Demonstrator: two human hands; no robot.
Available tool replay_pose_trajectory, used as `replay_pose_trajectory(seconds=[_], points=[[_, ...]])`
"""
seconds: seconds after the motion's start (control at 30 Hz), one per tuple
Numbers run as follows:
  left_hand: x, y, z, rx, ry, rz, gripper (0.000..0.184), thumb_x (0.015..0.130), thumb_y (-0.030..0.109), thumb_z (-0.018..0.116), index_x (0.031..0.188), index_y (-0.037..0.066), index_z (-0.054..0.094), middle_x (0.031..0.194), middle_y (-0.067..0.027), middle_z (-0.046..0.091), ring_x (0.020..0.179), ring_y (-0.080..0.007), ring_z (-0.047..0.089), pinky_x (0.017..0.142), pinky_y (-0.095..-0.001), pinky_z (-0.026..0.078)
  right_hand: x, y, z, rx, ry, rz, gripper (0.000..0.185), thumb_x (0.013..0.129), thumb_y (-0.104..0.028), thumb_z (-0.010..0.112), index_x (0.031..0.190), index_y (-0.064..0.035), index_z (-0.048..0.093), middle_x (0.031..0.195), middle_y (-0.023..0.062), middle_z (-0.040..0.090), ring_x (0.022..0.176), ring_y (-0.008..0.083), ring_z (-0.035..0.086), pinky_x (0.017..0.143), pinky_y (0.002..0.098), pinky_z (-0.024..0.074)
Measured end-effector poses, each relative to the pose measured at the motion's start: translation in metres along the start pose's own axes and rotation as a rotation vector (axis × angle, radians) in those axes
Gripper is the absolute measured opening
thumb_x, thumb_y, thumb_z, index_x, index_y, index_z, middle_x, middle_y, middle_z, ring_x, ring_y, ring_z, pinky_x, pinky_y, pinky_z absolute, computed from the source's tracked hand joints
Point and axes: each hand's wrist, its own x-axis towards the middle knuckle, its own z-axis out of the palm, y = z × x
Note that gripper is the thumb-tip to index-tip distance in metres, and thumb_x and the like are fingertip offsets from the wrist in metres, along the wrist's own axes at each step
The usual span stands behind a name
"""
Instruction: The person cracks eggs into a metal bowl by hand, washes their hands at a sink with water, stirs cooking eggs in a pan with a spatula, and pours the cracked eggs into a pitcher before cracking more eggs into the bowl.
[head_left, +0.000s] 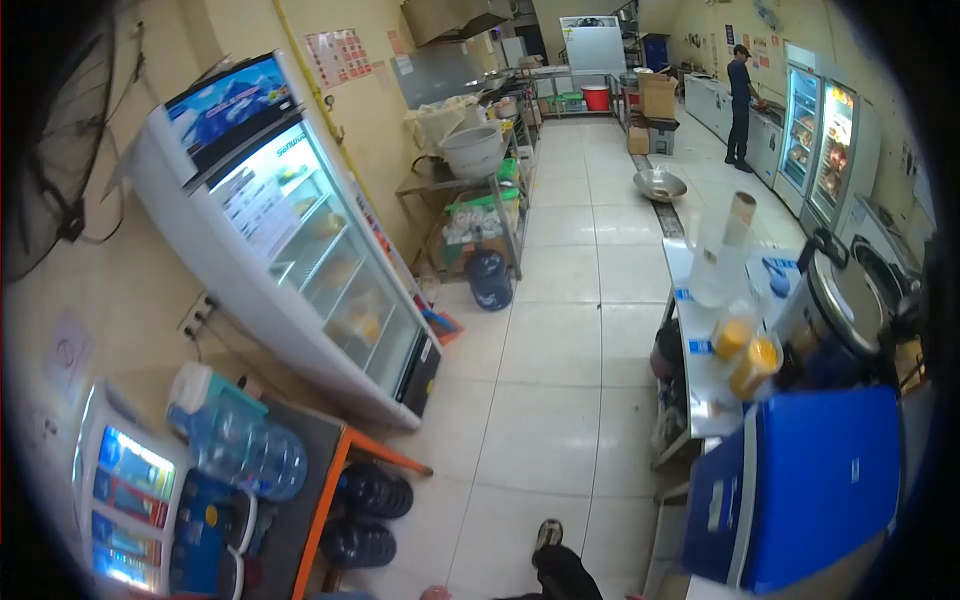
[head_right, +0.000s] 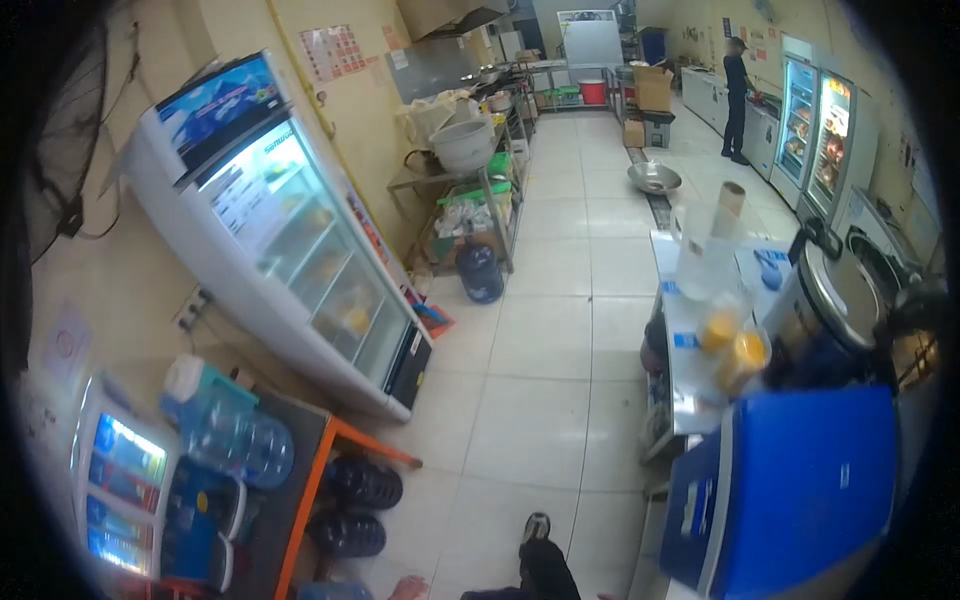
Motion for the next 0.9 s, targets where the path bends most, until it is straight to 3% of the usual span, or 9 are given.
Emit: replay_pose_trajectory(seconds=[0.07, 0.1, 0.2, 0.27, 0.5, 0.6, 0.7, 0.8, 0.9], points=[[0.055, 0.078, 0.021, 0.08, -0.114, -0.036, 0.019, 0.093, 0.02, 0.059, 0.104, 0.005, 0.064, 0.093, -0.0106, 0.07, 0.089, -0.018, 0.067, 0.077, -0.0345, 0.054, 0.095, -0.062, -0.022, 0.013, 0.118, -0.142, 0.062, 0.094, -0.037, 0.063, 0.147, -0.0126, 0.041, 0.141, 0.0213, 0.05, 0.129, 0.0337, 0.049, 0.107, 0.04, 0.0381], [0.076, 0.11, 0.029, 0.122, -0.164, -0.052, 0.02, 0.093, 0.021, 0.059, 0.104, 0.005, 0.064, 0.093, -0.0105, 0.07, 0.089, -0.018, 0.067, 0.076, -0.0343, 0.054, 0.145, -0.081, -0.025, -0.041, 0.268, -0.351, 0.051, 0.094, -0.036, 0.063, 0.132, -0.0019, 0.053, 0.13, 0.0232, 0.056, 0.121, 0.0294, 0.055, 0.103, 0.0396, 0.0429], [0.147, 0.198, 0.051, 0.207, -0.275, -0.108, 0.021, 0.093, 0.023, 0.059, 0.102, 0.005, 0.064, 0.092, -0.0101, 0.07, 0.087, -0.0179, 0.067, 0.076, -0.0338, 0.053, 0.233, -0.268, -0.095, -0.197, 0.307, -0.312, 0.033, 0.097, -0.024, 0.06, 0.122, -0.0016, 0.06, 0.103, 0.0118, 0.069, 0.096, 0.0197, 0.065, 0.085, 0.0342, 0.0509], [0.211, 0.248, 0.071, 0.239, -0.325, -0.156, 0.022, 0.093, 0.024, 0.058, 0.102, 0.005, 0.064, 0.091, -0.0098, 0.07, 0.085, -0.0179, 0.066, 0.075, -0.0334, 0.053, 0.306, -0.341, -0.131, 0.243, 0.247, -0.265, 0.031, 0.094, -0.022, 0.063, 0.116, 0.0008, 0.062, 0.103, 0.0145, 0.069, 0.093, 0.0237, 0.067, 0.084, 0.0363, 0.0521], [0.452, 0.459, 0.119, 0.433, -0.422, -0.193, 0.026, 0.093, 0.029, 0.057, 0.099, 0.006, 0.065, 0.088, -0.0089, 0.069, 0.08, -0.0179, 0.066, 0.074, -0.0322, 0.052, 0.552, -0.288, -0.199, 0.264, 0.255, 0.268, 0.045, 0.094, -0.028, 0.064, 0.123, 0.0056, 0.056, 0.118, 0.0201, 0.063, 0.113, 0.0279, 0.059, 0.098, 0.04, 0.0456], [0.575, 0.586, 0.161, 1.158, -0.54, 0.207, 0.028, 0.093, 0.031, 0.056, 0.098, 0.006, 0.066, 0.086, -0.0085, 0.069, 0.078, -0.0179, 0.065, 0.074, -0.0316, 0.052, 0.605, -0.31, -0.243, 0.246, 0.24, 0.39, 0.043, 0.093, -0.026, 0.065, 0.121, 0.0047, 0.057, 0.113, 0.0188, 0.065, 0.108, 0.0266, 0.06, 0.095, 0.0388, 0.0469], [0.694, 0.743, 0.241, 0.173, -0.22, 0.005, 0.017, 0.094, 0.014, 0.057, 0.106, 0.004, 0.063, 0.089, -0.009, 0.069, 0.086, -0.0179, 0.066, 0.076, -0.0311, 0.052, 0.675, -0.351, -0.284, 0.301, 0.252, 0.487, 0.04, 0.091, -0.025, 0.065, 0.119, 0.0038, 0.058, 0.109, 0.0174, 0.066, 0.104, 0.0253, 0.062, 0.091, 0.0376, 0.0483], [0.811, 0.893, 0.32, 0.347, -0.319, 0.471, 0.023, 0.092, 0.018, 0.056, 0.108, 0.003, 0.061, 0.091, -0.0103, 0.071, 0.08, -0.0161, 0.065, 0.072, -0.0292, 0.051, 0.769, -0.378, -0.32, 0.341, 0.281, 0.557, 0.038, 0.09, -0.024, 0.066, 0.117, 0.0029, 0.06, 0.105, 0.0161, 0.067, 0.099, 0.024, 0.063, 0.087, 0.0364, 0.0496], [0.887, 1.002, 0.399, 0.207, -0.316, 0.442, 0.022, 0.092, 0.016, 0.057, 0.108, 0.002, 0.062, 0.09, -0.0094, 0.07, 0.079, -0.0165, 0.065, 0.073, -0.0292, 0.051, 0.867, -0.416, -0.364, 0.361, 0.31, 0.602, 0.036, 0.089, -0.022, 0.066, 0.115, 0.002, 0.061, 0.1, 0.0147, 0.068, 0.095, 0.0226, 0.065, 0.083, 0.0352, 0.0509]])
